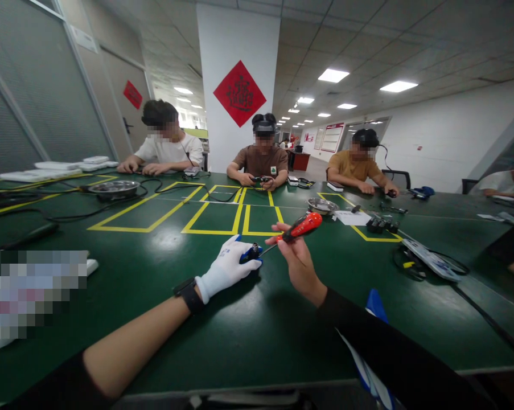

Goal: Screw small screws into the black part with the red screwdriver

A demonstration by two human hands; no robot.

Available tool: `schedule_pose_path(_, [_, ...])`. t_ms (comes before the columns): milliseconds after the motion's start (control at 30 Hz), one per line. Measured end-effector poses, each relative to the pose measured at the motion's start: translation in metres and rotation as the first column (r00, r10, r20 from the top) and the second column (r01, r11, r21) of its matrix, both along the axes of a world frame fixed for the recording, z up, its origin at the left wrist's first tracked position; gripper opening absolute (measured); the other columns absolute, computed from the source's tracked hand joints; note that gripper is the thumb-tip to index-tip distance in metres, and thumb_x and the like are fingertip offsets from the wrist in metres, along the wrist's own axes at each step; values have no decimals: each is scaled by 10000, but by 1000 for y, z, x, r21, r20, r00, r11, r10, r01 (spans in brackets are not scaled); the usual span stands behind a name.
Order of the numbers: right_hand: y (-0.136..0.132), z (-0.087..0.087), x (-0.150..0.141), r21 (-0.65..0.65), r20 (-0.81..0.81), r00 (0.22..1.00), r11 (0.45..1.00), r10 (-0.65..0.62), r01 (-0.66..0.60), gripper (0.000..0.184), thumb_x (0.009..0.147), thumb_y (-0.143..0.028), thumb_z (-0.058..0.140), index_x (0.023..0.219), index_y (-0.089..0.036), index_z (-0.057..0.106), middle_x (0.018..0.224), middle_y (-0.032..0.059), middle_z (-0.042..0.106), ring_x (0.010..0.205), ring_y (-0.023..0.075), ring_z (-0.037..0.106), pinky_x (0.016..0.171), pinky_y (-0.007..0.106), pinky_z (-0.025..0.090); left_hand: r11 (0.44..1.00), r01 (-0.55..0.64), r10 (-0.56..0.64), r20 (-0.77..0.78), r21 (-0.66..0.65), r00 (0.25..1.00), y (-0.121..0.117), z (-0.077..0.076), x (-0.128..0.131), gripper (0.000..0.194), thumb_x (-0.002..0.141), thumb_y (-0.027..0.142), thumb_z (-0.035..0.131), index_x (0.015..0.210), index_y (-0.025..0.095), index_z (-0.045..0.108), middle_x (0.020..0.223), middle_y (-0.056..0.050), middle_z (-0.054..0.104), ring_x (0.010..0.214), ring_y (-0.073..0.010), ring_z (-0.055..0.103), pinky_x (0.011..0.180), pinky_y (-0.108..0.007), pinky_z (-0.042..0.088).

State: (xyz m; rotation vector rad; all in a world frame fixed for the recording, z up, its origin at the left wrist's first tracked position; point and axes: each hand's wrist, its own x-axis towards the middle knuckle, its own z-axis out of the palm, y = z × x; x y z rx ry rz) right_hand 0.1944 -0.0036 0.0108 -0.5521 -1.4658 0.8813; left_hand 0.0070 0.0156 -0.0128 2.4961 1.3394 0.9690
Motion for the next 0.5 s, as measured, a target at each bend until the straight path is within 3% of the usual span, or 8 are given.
schedule_pose_path(100, [0,1,1,6,4,1000,1000,4,-4,197,829,-312,636,995,-218,590,1262,67,558,933,173,640,935,377,469,1000,-6,6,4,-1,1000,0,0,0,348,829,499,531,997,223,658,1047,-27,697,1084,-232,575,1157,-461,191])
schedule_pose_path(267, [3,0,-1,-16,-41,994,995,97,-98,123,846,-311,621,894,-227,544,909,18,669,825,174,661,886,399,489,1000,-7,7,-6,-11,1000,-1,1,0,323,831,499,522,935,230,667,987,-13,703,1026,-221,596,1150,-453,206])
schedule_pose_path(400, [7,-5,-3,-63,-161,978,988,132,-144,172,861,-286,593,1010,-269,509,818,-32,593,832,152,631,914,391,480,1000,-14,14,-1,0,1000,-1,1,0,307,826,482,534,942,233,670,955,-12,707,1002,-218,602,1151,-440,205])
schedule_pose_path(500, [6,-7,-2,-88,-120,987,989,106,-117,302,871,-269,556,1163,-293,485,885,-22,564,877,151,609,970,398,447,1000,-22,22,2,10,1000,0,1,1,304,823,481,534,931,234,674,943,-8,710,996,-223,602,1146,-443,210])
